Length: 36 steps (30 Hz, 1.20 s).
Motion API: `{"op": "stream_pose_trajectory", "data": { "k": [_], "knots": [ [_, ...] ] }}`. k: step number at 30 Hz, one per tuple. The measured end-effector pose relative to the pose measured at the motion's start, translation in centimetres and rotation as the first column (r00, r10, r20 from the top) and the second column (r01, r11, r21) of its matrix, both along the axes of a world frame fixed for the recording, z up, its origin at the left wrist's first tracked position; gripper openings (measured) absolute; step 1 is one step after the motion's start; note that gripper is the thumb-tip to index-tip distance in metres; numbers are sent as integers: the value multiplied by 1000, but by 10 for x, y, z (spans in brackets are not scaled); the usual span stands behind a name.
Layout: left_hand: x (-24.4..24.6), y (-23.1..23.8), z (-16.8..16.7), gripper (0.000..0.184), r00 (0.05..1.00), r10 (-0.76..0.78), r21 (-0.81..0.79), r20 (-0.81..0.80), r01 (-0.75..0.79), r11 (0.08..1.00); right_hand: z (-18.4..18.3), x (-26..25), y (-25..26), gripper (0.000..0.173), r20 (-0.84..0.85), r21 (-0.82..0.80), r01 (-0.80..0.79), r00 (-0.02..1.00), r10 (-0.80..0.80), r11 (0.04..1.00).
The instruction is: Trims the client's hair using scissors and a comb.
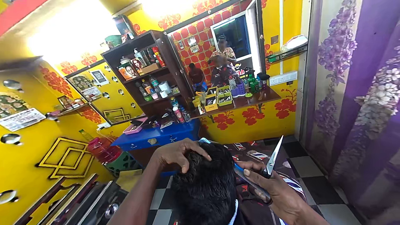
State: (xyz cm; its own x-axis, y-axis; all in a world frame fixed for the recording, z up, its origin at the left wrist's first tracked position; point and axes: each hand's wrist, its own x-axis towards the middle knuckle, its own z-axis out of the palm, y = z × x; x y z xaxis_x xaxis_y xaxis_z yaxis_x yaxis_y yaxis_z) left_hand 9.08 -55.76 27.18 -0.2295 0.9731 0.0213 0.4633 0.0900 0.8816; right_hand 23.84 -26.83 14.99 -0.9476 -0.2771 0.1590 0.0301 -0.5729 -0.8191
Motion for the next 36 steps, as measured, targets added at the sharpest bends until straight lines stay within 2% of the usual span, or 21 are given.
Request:
{"op": "stream_pose_trajectory", "data": {
  "k": [2,6,11,15,20,28,36],
  "knots": [
    [2,16,7,48,998,-49,-60,45,52,997,1,3,1,29,24,-39,-9,1000,10,999],
    [3,37,22,44,993,-120,-143,13,121,982,2,9,6,28,27,-84,10,1000,-8,996],
    [18,53,34,42,994,-79,-184,-82,63,981,0,13,17,28,-16,-106,-4,1000,2,994],
    [19,63,34,49,983,-141,-169,-114,120,978,2,17,23,29,-29,-103,10,999,-13,995],
    [25,65,30,44,995,-88,-92,-51,83,992,5,20,27,30,-43,-128,-1,999,-5,992],
    [34,70,32,47,995,-24,-96,-102,14,995,11,21,33,31,-58,-169,-5,998,-5,986],
    [35,76,27,68,989,23,-23,-145,-27,999,11,18,41,37,-97,-337,-36,995,3,941]
  ]
}}
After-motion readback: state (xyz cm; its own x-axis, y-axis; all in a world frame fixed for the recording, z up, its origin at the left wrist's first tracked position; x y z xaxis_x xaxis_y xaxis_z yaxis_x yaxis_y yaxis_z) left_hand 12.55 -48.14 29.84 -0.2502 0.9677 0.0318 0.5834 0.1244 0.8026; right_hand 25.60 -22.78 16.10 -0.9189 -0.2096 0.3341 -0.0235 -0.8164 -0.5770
